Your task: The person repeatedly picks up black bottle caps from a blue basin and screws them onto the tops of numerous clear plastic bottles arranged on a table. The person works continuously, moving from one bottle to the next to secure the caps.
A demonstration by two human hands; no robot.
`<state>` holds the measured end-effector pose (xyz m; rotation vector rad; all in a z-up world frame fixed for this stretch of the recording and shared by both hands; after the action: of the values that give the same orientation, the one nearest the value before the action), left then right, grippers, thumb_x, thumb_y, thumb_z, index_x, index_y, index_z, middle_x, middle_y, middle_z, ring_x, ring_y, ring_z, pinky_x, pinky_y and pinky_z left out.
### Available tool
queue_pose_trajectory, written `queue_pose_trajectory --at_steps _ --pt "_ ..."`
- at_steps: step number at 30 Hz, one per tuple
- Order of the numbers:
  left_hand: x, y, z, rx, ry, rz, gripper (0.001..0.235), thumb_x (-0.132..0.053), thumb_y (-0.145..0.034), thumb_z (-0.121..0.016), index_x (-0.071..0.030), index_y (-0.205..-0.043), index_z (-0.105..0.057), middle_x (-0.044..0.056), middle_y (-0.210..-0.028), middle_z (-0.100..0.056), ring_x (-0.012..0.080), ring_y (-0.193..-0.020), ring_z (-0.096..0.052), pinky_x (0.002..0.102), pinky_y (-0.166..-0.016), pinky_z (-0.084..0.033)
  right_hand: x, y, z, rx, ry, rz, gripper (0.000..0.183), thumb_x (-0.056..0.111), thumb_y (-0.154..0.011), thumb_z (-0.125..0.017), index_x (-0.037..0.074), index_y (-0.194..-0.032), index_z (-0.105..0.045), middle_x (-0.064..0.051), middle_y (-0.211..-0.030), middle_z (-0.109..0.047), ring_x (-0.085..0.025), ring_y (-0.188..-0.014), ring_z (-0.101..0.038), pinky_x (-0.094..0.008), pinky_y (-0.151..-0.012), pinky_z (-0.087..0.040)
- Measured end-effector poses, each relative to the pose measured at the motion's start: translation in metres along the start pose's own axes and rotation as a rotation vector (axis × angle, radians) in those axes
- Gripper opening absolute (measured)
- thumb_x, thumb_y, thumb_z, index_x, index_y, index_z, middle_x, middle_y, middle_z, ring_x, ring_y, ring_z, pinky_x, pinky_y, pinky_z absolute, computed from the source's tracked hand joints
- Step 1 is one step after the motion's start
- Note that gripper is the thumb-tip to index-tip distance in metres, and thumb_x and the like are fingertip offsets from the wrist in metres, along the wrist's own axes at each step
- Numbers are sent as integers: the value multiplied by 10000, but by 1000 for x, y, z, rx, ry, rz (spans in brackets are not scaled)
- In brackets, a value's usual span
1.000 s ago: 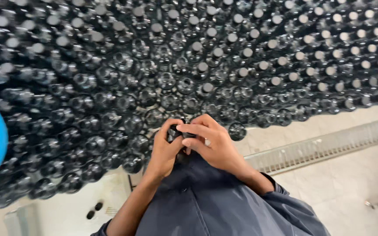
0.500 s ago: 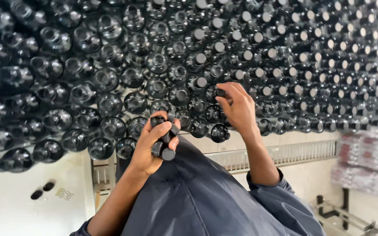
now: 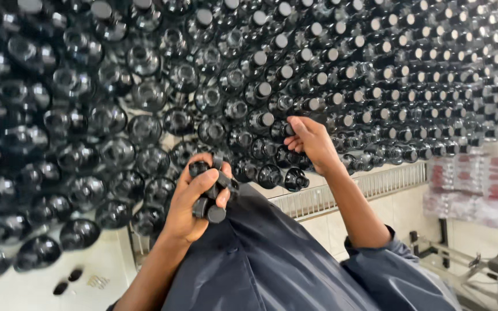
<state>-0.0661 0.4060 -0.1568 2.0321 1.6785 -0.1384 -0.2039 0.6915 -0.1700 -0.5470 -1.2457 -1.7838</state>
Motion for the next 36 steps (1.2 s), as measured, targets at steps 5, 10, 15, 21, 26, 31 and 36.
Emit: queue_pose_trajectory --at_steps 5,10,15,21,26,31,36 --pt "-12 -14 7 17 10 83 172 -61 -1073 -630 -77 -1203 -519 298 -1071 -613 243 -587 -663 354 -538 -554 -19 7 -4 -90 -76 13 370 338 -1136 -631 39 -1318 -748 -196 -803 -779 -137 -660 -739 -162 -567 -588" --pt "-20 -23 10 -80 8 116 189 -32 -1038 -651 -58 -1172 -520 317 -1021 -605 262 -537 -634 352 -531 -557 -29 9 0 -102 -23 9 340 292 -1122 -657 61 -1349 -762 -168 -830 -777 -116 -720 -704 -173 -646 -588" --pt "-26 -33 8 -62 -18 147 186 -55 -1033 -671 -55 -1151 -527 301 -996 -607 247 -536 -629 349 -521 -562 -21 7 1 -137 94 127 228 244 -1091 -720 101 -1248 -802 -103 -759 -709 -124 -691 -636 -219 -625 -545" --pt "-27 -35 7 -31 -4 147 186 -33 -1040 -664 -46 -1167 -528 318 -1027 -604 259 -550 -630 342 -540 -558 -17 9 1 -162 234 172 217 315 -1138 -668 180 -1221 -817 -40 -738 -692 -128 -664 -656 -278 -639 -557" --pt "-19 -34 -3 79 79 190 176 -33 -1063 -639 -103 -1177 -523 285 -1053 -630 249 -559 -656 330 -508 -551 -21 9 -10 -274 169 285 270 324 -1159 -615 169 -1235 -822 -48 -734 -664 -144 -696 -652 -320 -670 -557" --pt "-1 -32 -10 209 24 130 197 -58 -1058 -669 -125 -1181 -531 273 -1062 -655 230 -588 -658 305 -546 -559 9 29 -10 -282 272 514 279 303 -1146 -631 99 -1231 -801 -146 -693 -683 -342 -751 -708 -509 -795 -578" --pt "6 -10 -28 250 -128 197 235 -29 -1031 -693 -46 -1237 -581 317 -1026 -656 266 -566 -638 355 -519 -549 76 146 -33 -151 174 672 283 346 -1068 -726 121 -1217 -810 -127 -1243 -784 -354 -1143 -772 -482 -973 -609"
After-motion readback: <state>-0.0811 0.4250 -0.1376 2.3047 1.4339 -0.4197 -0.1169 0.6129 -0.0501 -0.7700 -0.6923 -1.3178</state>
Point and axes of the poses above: each hand's wrist, its own y-axis away from the middle knuckle, its own z-axis out of the back of the hand, x = y × z, the point moved 5 cm from there along -y, towards the middle knuckle
